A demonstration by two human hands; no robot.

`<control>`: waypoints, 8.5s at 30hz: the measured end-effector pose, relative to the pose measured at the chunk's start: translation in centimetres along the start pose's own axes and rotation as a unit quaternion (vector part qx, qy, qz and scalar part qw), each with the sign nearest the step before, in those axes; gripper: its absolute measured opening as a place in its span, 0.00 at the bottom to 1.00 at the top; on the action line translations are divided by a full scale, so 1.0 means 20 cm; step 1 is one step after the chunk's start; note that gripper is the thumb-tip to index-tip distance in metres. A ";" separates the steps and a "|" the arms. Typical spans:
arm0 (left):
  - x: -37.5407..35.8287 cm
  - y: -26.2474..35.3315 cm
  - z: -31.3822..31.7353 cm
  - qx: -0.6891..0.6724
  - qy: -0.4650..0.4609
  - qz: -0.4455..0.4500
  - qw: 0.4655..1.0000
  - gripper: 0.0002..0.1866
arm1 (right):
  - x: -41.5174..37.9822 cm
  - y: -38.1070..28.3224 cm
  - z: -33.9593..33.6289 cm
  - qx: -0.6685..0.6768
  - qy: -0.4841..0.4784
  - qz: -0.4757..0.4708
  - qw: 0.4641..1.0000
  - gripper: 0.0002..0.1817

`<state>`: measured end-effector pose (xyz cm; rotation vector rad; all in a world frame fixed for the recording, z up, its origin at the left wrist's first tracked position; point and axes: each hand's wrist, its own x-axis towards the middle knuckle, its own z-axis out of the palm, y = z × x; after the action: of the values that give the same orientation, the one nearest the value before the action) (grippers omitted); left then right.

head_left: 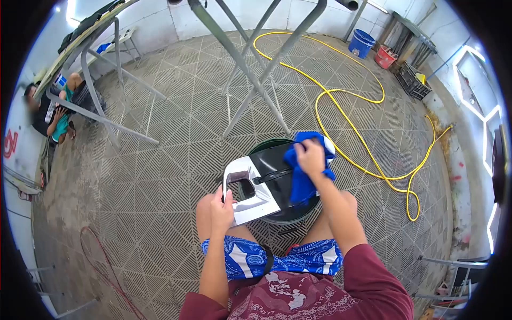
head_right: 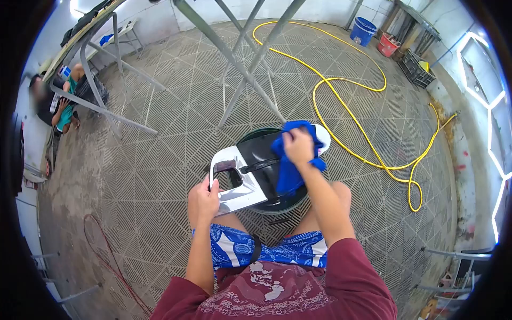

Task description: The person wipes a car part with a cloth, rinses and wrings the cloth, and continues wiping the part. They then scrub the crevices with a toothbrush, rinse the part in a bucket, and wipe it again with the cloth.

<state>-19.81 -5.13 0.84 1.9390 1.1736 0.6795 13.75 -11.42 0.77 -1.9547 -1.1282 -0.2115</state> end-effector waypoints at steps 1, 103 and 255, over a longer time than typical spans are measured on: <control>-0.01 -0.02 0.01 0.016 0.003 0.004 1.000 0.21 | 0.01 0.16 -0.02 -0.097 0.007 0.028 0.995 0.12; -0.01 -0.08 0.08 -0.204 -0.030 -0.100 0.973 0.17 | -0.57 -0.42 -0.10 -0.039 -0.059 -0.124 0.990 0.16; -0.09 0.73 0.83 0.448 -0.177 0.325 0.814 0.37 | -0.96 0.36 -0.81 0.365 0.383 0.363 0.767 0.15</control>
<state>-0.91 -16.50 3.16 3.1636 0.5755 -0.0026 12.23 -37.13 -3.10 -1.2299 0.1475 -0.0972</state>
